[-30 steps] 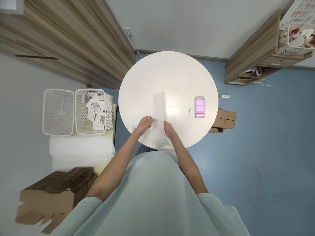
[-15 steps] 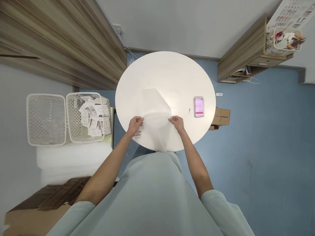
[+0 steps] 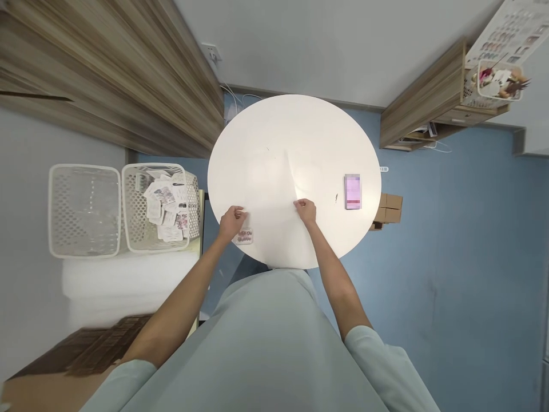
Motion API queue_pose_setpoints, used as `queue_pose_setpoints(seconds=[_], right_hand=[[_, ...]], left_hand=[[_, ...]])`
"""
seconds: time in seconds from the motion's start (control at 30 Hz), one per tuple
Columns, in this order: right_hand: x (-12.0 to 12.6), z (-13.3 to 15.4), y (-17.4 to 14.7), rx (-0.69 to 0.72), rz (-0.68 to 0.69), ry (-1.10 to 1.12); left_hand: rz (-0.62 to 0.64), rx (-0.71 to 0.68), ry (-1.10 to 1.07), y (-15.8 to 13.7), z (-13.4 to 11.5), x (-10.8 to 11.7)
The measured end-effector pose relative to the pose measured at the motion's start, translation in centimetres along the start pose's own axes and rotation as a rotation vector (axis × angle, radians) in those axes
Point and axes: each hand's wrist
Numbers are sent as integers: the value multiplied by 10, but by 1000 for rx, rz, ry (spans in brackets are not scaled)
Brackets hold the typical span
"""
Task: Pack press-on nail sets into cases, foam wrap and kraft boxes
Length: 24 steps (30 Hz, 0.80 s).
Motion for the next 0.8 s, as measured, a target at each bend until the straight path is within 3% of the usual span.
queue_pose_setpoints(seconds=[0.2, 0.4, 0.63, 0.8], right_hand=[[9, 3, 30, 34, -82, -120], [26, 8, 49, 49, -119, -240], [37, 0, 55, 82, -142, -291], [39, -8, 52, 79, -125, -294]], left_hand=[[119, -353, 323, -27, 38, 20], [175, -441, 516, -43, 59, 17], [118, -431, 476, -58, 40, -1], [219, -534, 360, -76, 9, -56]])
Point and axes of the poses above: each hand's wrist, its own y-axis towards the middle knuckle, its own x-axis out of the back of the hand, z = x × y, and after that the axes turned 10 degrees about x, right-handed
